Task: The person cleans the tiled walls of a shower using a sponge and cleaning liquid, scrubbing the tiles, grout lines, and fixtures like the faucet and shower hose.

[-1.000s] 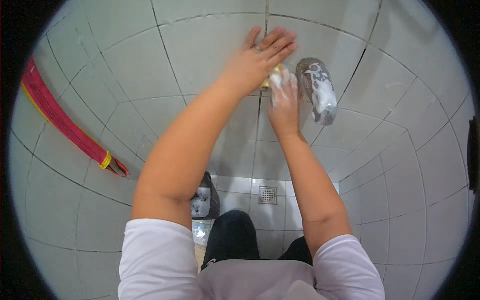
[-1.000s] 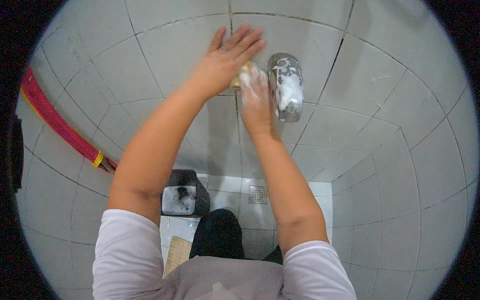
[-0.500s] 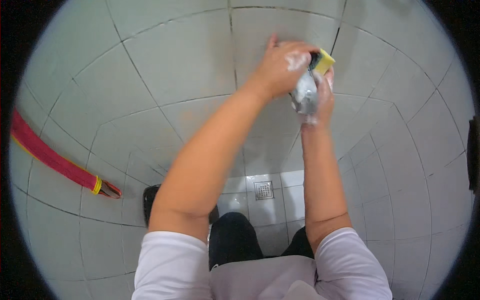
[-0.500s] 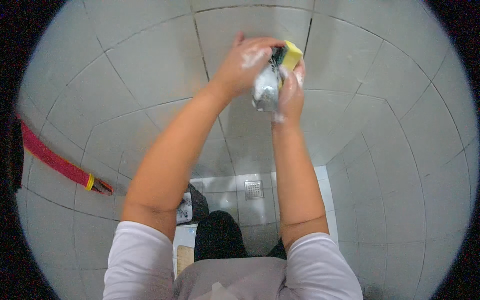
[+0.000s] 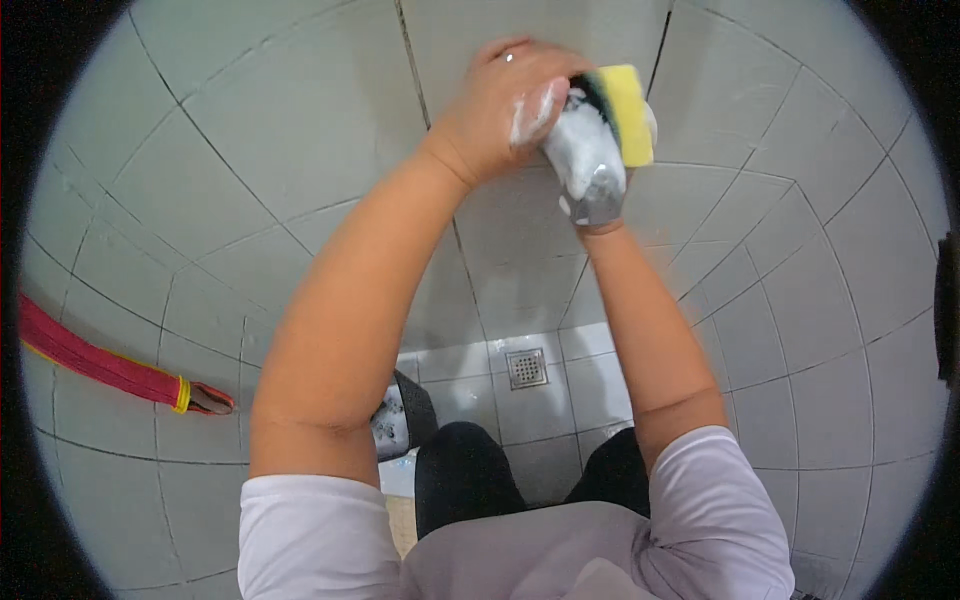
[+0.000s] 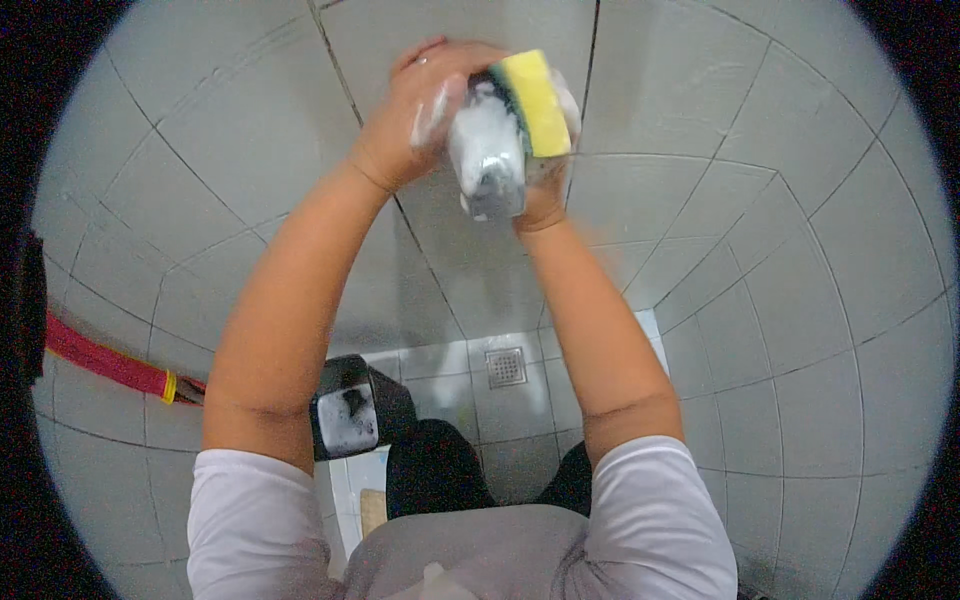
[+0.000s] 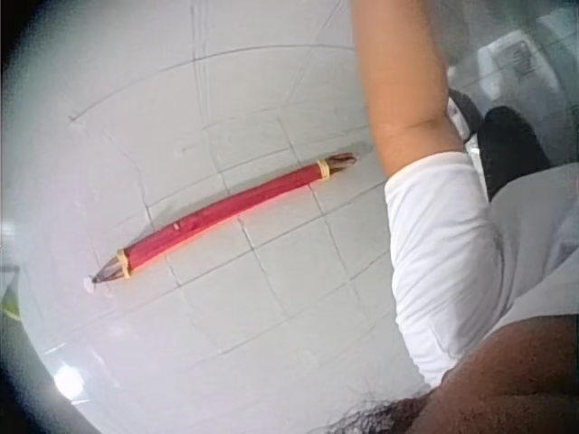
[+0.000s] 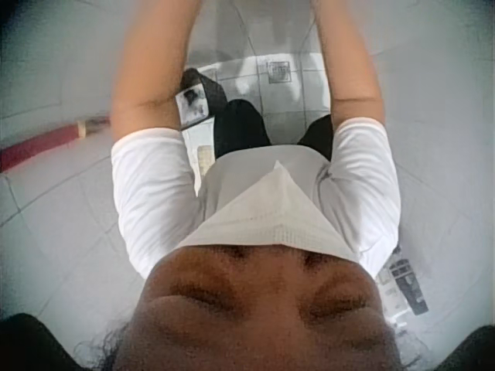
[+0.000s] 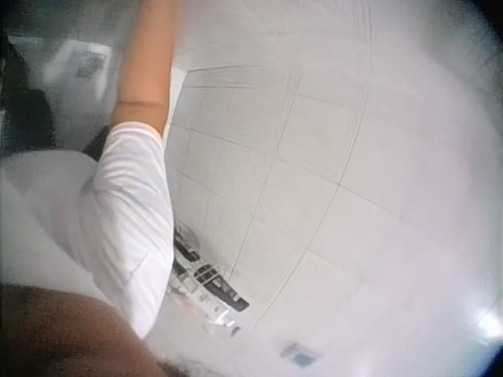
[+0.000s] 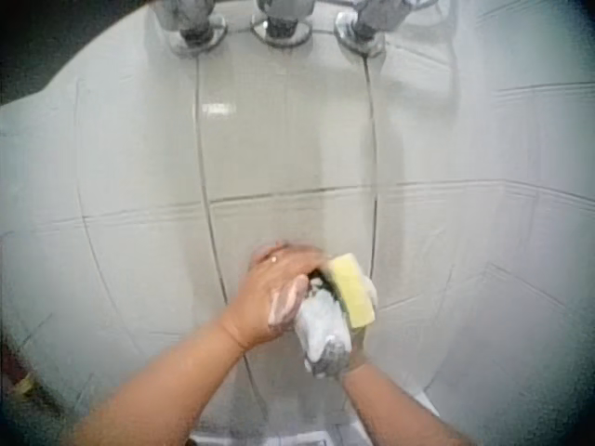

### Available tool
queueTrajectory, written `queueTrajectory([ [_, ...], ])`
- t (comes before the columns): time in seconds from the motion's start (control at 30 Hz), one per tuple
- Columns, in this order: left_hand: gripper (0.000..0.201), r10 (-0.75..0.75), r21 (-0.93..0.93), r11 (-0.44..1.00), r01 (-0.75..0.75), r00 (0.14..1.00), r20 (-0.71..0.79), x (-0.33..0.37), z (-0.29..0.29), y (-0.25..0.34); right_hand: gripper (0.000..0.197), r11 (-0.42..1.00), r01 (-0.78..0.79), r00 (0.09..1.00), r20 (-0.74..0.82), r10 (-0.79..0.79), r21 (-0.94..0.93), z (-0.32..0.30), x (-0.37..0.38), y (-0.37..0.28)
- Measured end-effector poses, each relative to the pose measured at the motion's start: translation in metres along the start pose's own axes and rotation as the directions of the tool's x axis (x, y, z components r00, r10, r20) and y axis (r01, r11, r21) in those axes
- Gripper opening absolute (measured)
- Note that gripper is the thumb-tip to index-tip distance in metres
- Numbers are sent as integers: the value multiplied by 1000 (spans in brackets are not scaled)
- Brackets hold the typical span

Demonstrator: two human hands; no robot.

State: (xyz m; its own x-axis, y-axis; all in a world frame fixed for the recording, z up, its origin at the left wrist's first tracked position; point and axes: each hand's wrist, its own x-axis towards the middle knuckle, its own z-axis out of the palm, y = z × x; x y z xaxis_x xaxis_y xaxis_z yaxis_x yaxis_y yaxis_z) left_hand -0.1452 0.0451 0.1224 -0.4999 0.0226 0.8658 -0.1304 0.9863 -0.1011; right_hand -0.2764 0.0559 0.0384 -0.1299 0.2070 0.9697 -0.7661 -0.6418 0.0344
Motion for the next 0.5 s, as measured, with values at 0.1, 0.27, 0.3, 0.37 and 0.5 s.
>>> queueTrajectory([
  [0.1, 35, -22, 7, 1000, 22, 997, 68, -2, -4, -3, 58, 943, -311, 926, 186, 329, -118, -11, -40, -9],
  [0.27, 32, 138, -67, 990, -121, 893, 429, 10, -36, -14, 52, 746, -361, 902, -6, 432, -560, -90, -20, 35],
  [0.3, 35, 221, 4, 967, -254, 848, 481, 23, -51, -11, 54, 583, -399, 876, -105, 471, -707, -98, -26, 45],
  [0.37, 38, 272, 55, 944, -325, 863, 426, 28, -50, -6, 55, 639, -255, 964, -143, 223, -726, -92, -80, 68],
  [0.5, 48, 251, 243, 913, -328, 920, 299, 3, -38, -15, 8, 862, -182, 764, 484, 427, -473, 46, -158, -104],
])
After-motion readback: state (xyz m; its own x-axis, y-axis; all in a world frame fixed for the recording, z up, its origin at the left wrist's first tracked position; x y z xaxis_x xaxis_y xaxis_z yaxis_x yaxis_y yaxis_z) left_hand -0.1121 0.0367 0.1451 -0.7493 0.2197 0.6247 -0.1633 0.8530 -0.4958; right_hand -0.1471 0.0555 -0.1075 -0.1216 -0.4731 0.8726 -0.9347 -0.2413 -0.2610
